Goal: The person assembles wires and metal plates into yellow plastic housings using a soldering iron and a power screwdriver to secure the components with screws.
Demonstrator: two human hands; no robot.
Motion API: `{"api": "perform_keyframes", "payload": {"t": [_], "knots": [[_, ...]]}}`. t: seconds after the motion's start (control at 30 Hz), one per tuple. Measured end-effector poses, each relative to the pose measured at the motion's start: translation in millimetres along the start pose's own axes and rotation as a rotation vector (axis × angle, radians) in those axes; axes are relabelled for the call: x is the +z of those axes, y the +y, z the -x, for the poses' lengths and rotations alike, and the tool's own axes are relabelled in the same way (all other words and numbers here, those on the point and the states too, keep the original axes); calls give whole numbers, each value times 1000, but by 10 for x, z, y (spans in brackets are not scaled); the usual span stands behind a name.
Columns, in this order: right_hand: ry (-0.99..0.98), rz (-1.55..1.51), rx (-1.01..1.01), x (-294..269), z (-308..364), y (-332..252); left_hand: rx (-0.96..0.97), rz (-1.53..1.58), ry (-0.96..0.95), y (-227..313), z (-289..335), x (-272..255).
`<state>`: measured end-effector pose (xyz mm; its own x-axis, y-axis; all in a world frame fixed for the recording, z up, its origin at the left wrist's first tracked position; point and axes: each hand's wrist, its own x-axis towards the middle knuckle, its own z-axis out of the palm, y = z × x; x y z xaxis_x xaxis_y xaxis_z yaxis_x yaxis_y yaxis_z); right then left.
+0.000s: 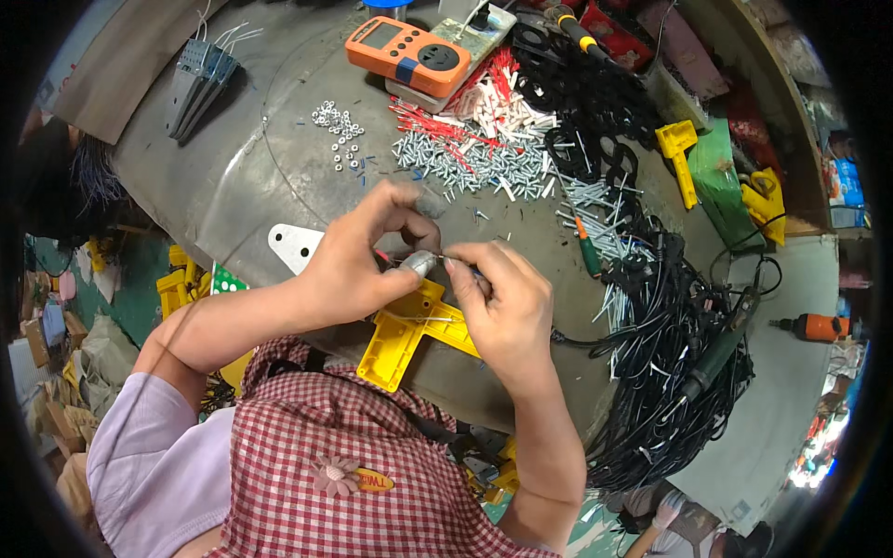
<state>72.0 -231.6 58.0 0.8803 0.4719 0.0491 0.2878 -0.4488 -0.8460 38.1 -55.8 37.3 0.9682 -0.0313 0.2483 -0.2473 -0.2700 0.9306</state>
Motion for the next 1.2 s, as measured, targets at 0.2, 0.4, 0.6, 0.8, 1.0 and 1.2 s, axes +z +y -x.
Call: {"api": "perform_keyframes", "payload": {"t": [0.2, 0.4, 0.6, 0.8, 1.0, 1.2], "knots": [[-197, -367, 272, -14, -55, 196, 19, 14, -72, -48, -1, -2], [39, 325, -338, 60, -53, 112, -215, 230, -208, -114, 18, -107], [17, 207, -64, 31, -137, 186, 249, -362, -90, -131, 312, -233], [303, 306, -195, 2, 28, 156, 414, -498, -109, -186, 216, -96], [111, 400, -413, 215, 176, -62, 300, -371, -5, -168, 250, 16], [170, 306, -267, 103, 245, 27, 416, -521, -59, -205, 247, -22]]}}
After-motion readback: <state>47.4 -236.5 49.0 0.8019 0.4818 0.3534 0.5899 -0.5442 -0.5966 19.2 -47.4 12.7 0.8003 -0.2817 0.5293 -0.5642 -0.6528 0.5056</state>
